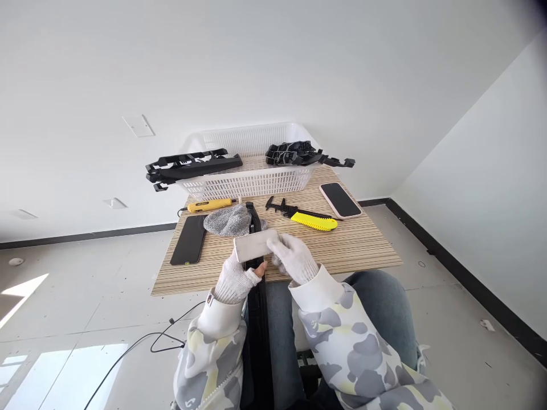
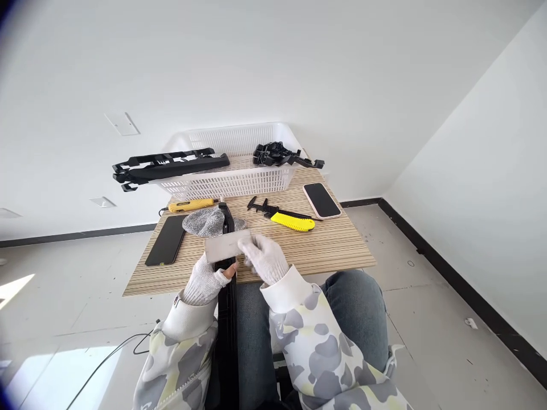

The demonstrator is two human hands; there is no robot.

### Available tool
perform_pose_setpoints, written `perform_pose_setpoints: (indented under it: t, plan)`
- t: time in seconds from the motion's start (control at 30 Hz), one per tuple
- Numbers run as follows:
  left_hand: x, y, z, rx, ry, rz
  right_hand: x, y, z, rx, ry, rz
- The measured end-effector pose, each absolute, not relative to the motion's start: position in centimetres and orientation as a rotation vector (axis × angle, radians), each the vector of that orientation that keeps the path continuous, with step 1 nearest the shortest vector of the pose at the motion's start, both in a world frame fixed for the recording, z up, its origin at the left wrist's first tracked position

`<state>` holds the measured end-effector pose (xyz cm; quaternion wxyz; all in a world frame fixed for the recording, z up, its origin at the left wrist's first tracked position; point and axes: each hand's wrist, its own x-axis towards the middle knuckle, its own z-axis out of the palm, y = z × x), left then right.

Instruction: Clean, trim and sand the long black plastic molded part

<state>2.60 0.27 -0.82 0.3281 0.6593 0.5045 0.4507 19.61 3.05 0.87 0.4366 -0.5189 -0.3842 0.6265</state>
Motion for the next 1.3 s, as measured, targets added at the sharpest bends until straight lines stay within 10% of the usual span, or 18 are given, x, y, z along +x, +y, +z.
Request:
perform_pose_setpoints:
  t: [0.37,1.3]
  plan:
    - [1.8,0.2,-1.0,1.609,1.253,1.025,21.9,2.1,0.6,-0.737,-0.804,1.622]
    - [1.6,0.4,-2.4,1.630,1.433,1.022,19.6,3.0,0.4,-1.140,-0.817,1.249]
